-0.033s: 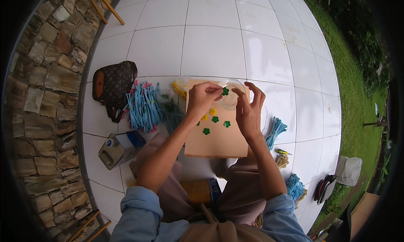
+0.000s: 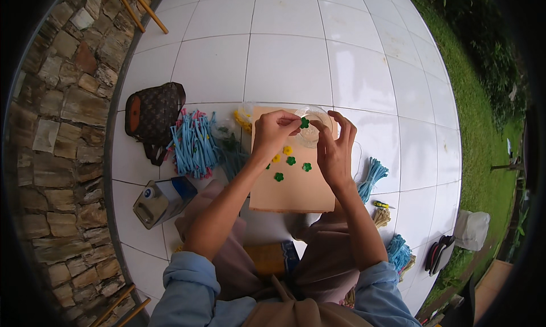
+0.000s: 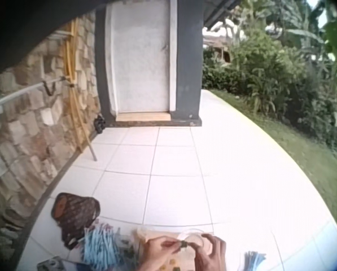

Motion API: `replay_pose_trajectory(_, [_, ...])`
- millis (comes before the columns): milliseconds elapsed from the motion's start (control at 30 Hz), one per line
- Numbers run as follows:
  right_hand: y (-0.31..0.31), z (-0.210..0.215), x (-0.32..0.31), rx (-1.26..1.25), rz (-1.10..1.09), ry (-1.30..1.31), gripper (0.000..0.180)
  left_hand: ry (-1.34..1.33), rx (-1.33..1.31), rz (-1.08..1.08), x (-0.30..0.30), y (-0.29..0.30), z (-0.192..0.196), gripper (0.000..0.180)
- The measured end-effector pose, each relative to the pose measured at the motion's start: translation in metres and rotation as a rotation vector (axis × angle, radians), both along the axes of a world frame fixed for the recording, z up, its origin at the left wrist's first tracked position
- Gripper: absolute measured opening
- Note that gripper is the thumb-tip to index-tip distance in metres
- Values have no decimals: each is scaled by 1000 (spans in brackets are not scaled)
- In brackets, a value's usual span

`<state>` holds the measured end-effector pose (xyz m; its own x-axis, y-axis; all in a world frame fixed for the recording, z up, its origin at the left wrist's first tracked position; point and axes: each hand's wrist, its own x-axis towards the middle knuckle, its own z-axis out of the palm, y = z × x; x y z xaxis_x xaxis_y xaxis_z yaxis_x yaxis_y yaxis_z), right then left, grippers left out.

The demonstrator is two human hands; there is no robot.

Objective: The person picks up small yellow and green flower-shaped ornaments, dips them into a plastic container of adhesive, and presses them onto light-blue straps one by one.

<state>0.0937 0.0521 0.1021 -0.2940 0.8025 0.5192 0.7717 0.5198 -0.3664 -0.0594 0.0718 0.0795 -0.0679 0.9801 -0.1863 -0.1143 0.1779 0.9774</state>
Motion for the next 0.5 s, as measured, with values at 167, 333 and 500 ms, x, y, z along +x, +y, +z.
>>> replay_pose_trajectory(167, [-2, -4, 1, -36, 3, -44, 44, -34, -4, -3, 2, -1, 1, 10])
replay_pose_trajectory(333, [-3, -5, 4, -55, -3, -58, 46, -12, -6, -16, 3, -3, 2, 10])
replay_pose_trajectory(500, [-1, -6, 5, -59, -22, 3, 42, -32, -20, -22, 3, -2, 2, 10])
